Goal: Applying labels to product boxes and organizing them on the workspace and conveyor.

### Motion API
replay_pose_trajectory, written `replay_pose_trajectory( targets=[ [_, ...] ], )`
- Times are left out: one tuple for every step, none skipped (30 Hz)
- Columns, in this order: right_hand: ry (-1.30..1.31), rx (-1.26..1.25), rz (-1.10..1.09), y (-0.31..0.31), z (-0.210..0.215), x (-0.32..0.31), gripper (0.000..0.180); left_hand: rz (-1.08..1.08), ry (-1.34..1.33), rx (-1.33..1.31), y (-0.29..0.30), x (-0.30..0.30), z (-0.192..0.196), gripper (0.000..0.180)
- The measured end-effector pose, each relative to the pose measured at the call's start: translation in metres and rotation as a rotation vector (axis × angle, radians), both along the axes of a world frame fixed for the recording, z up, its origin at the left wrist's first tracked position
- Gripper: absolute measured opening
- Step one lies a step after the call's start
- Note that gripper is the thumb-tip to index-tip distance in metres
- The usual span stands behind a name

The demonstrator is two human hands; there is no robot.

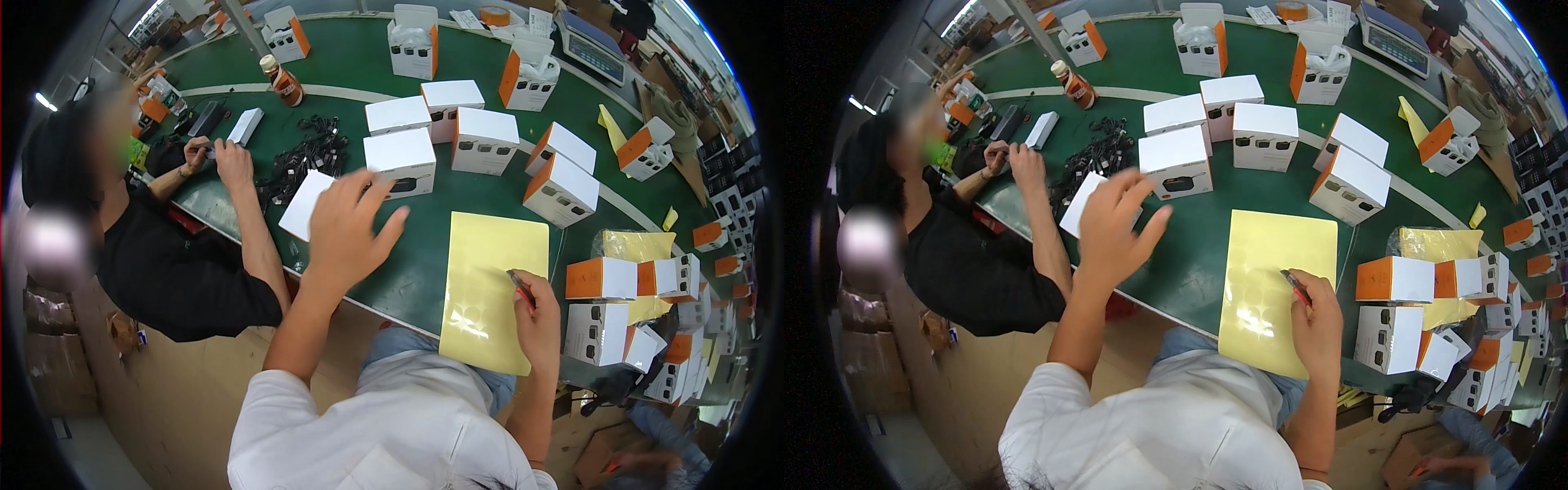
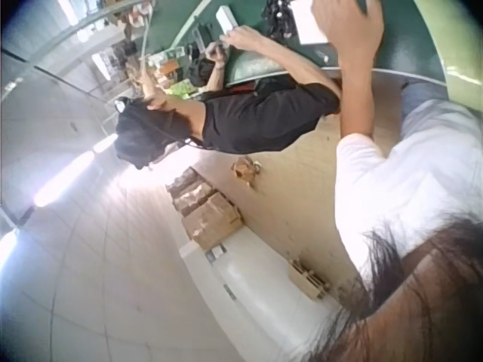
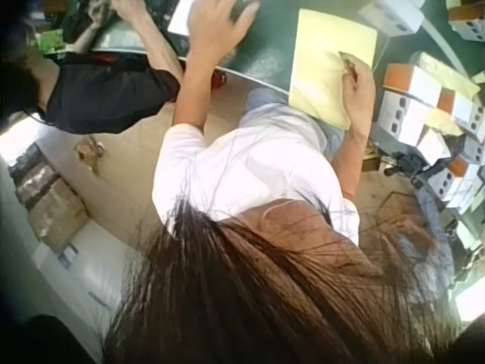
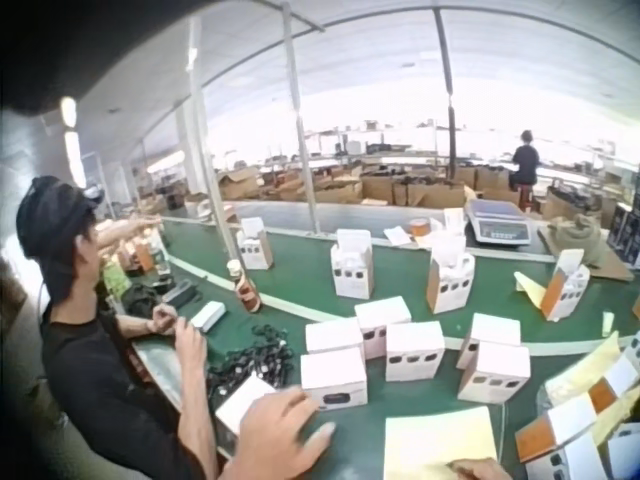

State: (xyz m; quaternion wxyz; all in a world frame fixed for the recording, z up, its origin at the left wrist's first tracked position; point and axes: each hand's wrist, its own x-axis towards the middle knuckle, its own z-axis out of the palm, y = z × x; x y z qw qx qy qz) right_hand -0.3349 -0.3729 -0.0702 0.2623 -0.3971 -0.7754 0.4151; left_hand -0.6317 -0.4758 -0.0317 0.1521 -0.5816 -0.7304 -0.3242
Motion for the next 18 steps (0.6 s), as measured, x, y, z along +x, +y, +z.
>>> replay_pose_trajectory(
  targets=[
    [0.025, 0.029, 0.015, 0.0, 0.0, 0.0, 0.029, 0.029, 0.059, 0.013, 0.021, -0.002, -0.002, 0.045],
    [0.023, 0.03, 0.028, 0.0, 0.003, -0.001, 0.029, 0.081, 0.066, -0.006, 0.041, -0.005, -0.002, 0.048],
    [0.029, -0.003, 0.018, -0.003, 0.007, 0.0, 0.029, 0.127, 0.074, -0.025, 0.059, -0.006, -0.002, 0.051],
    [0.039, -0.035, 0.013, -0.005, 0.009, 0.0, 0.028, 0.139, 0.076, -0.022, 0.077, -0.008, -0.008, 0.051],
    [0.038, -0.057, 0.021, -0.007, 0.01, 0.002, 0.028, 0.208, 0.094, -0.019, 0.093, -0.012, -0.02, 0.052],
    [0.041, -0.052, 0.027, -0.009, 0.006, 0.004, 0.028, 0.27, 0.114, -0.016, 0.101, -0.012, -0.024, 0.052],
    [0.079, -0.072, 0.027, -0.011, 0.001, 0.006, 0.028, 0.278, 0.117, -0.011, 0.101, -0.012, -0.029, 0.052],
    [0.117, -0.091, 0.03, -0.012, -0.001, 0.007, 0.028, 0.245, 0.083, -0.03, 0.096, -0.014, -0.033, 0.048],
    [0.093, -0.113, 0.029, -0.014, 0.004, 0.01, 0.031, 0.206, 0.044, -0.05, 0.092, -0.013, -0.036, 0.045],
    [0.094, -0.111, 0.03, -0.014, 0.003, 0.016, 0.031, 0.207, 0.044, -0.048, 0.082, -0.01, -0.031, 0.045],
    [0.089, -0.127, 0.008, -0.014, 0.001, 0.021, 0.032, 0.143, 0.057, -0.059, 0.067, -0.009, -0.025, 0.04],
    [0.089, -0.145, -0.008, -0.014, 0.001, 0.024, 0.032, 0.086, 0.075, -0.072, 0.051, -0.013, -0.017, 0.035],
    [0.091, -0.148, -0.005, -0.013, 0.001, 0.026, 0.032, 0.015, 0.038, -0.152, 0.037, -0.022, -0.014, 0.043],
    [0.088, -0.145, -0.017, -0.012, 0.002, 0.028, 0.032, 0.018, 0.041, -0.155, 0.035, -0.019, -0.015, 0.043],
    [0.086, -0.141, -0.027, -0.013, 0.003, 0.028, 0.032, 0.065, -0.108, -0.127, 0.031, -0.015, -0.015, 0.052],
    [0.09, -0.144, -0.023, -0.012, 0.002, 0.027, 0.032, 0.111, -0.256, -0.097, 0.028, -0.013, -0.013, 0.061],
    [0.112, -0.126, 0.008, -0.01, 0.0, 0.026, 0.032, 0.245, -0.214, -0.079, 0.036, -0.005, -0.013, 0.075],
    [0.132, -0.109, 0.042, -0.01, -0.001, 0.024, 0.031, 0.251, -0.211, -0.08, 0.043, 0.002, -0.014, 0.075]
  ],
)
